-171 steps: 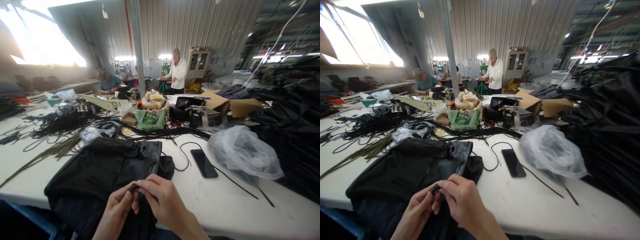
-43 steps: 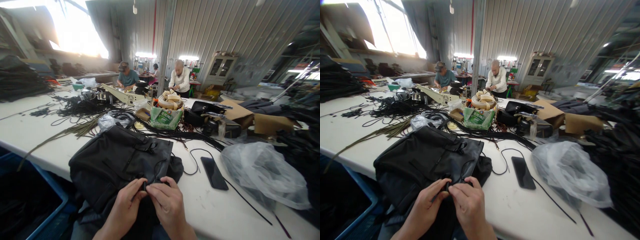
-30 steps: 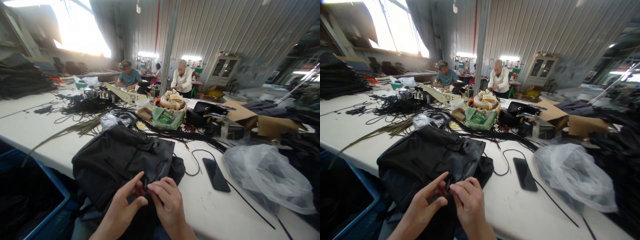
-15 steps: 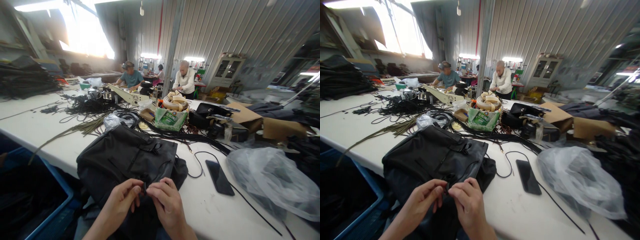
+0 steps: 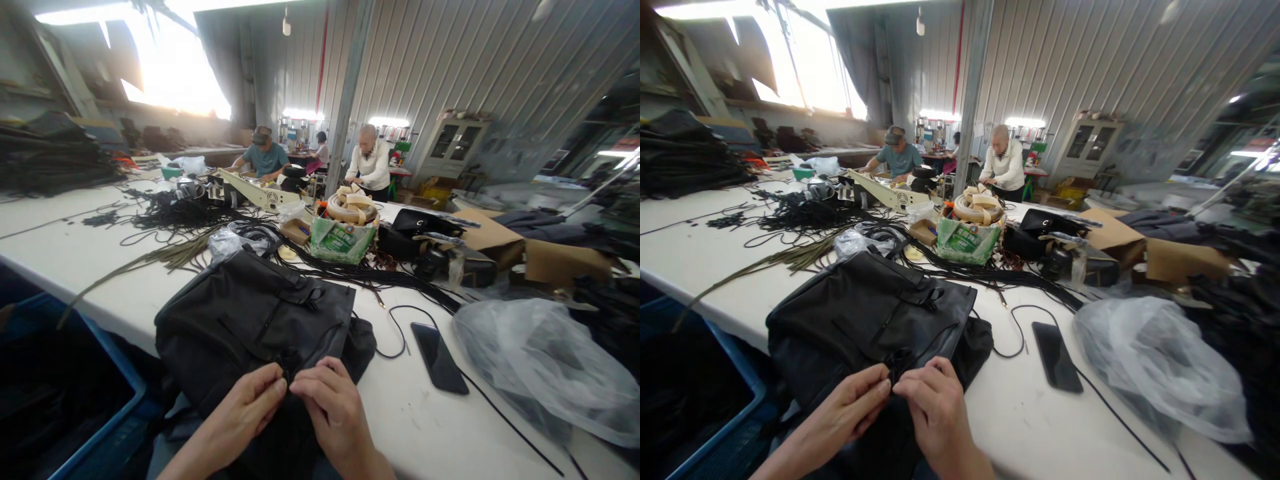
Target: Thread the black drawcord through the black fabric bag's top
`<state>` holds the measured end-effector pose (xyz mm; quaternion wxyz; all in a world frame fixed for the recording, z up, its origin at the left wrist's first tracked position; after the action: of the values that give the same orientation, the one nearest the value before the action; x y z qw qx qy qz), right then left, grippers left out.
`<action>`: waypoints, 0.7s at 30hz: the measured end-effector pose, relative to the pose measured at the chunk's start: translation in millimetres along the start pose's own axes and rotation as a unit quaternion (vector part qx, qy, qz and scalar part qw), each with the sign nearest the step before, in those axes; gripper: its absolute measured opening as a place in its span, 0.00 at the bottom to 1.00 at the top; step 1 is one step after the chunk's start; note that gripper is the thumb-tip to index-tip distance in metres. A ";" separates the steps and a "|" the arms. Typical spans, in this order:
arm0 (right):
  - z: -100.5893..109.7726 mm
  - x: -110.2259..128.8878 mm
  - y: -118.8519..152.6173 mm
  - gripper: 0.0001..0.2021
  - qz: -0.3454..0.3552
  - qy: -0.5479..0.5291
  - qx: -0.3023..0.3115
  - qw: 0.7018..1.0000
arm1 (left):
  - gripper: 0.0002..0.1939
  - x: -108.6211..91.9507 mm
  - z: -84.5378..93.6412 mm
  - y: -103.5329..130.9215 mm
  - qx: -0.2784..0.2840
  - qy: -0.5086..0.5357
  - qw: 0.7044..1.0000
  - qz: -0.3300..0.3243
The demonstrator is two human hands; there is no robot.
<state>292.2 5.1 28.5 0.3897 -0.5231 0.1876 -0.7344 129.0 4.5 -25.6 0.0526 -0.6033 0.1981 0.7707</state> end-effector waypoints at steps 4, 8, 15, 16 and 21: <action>3.0 5.4 -2.6 0.12 -0.021 -0.019 0.019 0.999 | 0.28 -1.8 5.2 5.5 -0.001 -0.025 1.000 -0.014; 11.0 15.5 -15.3 0.10 -0.038 0.027 0.038 0.998 | 0.28 -6.2 12.3 7.8 -0.041 -0.052 0.997 -0.046; -6.7 19.6 -34.5 0.16 -0.030 0.075 0.119 0.990 | 0.25 -21.8 21.0 10.1 -0.134 -0.115 0.976 -0.131; -9.8 18.2 -34.8 0.15 -0.031 0.073 0.120 0.990 | 0.24 -21.8 21.6 11.4 -0.140 -0.124 0.972 -0.139; -21.9 17.2 -31.9 0.17 -0.012 0.081 0.123 0.989 | 0.20 -17.5 25.9 19.1 -0.210 -0.169 0.946 -0.179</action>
<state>257.6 8.9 52.5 0.4259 -0.4123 0.1199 -0.7964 104.0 -0.7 0.6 0.0945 -0.4869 -0.0910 0.8635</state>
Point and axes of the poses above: each hand's wrist, its own y-axis away from the middle knuckle, its own z-axis out of the back of the hand, x = y × z, the point moved 7 cm from there along -y, towards the middle knuckle, and after that the axes turned 11 degrees about -y, right-handed, at the moved point
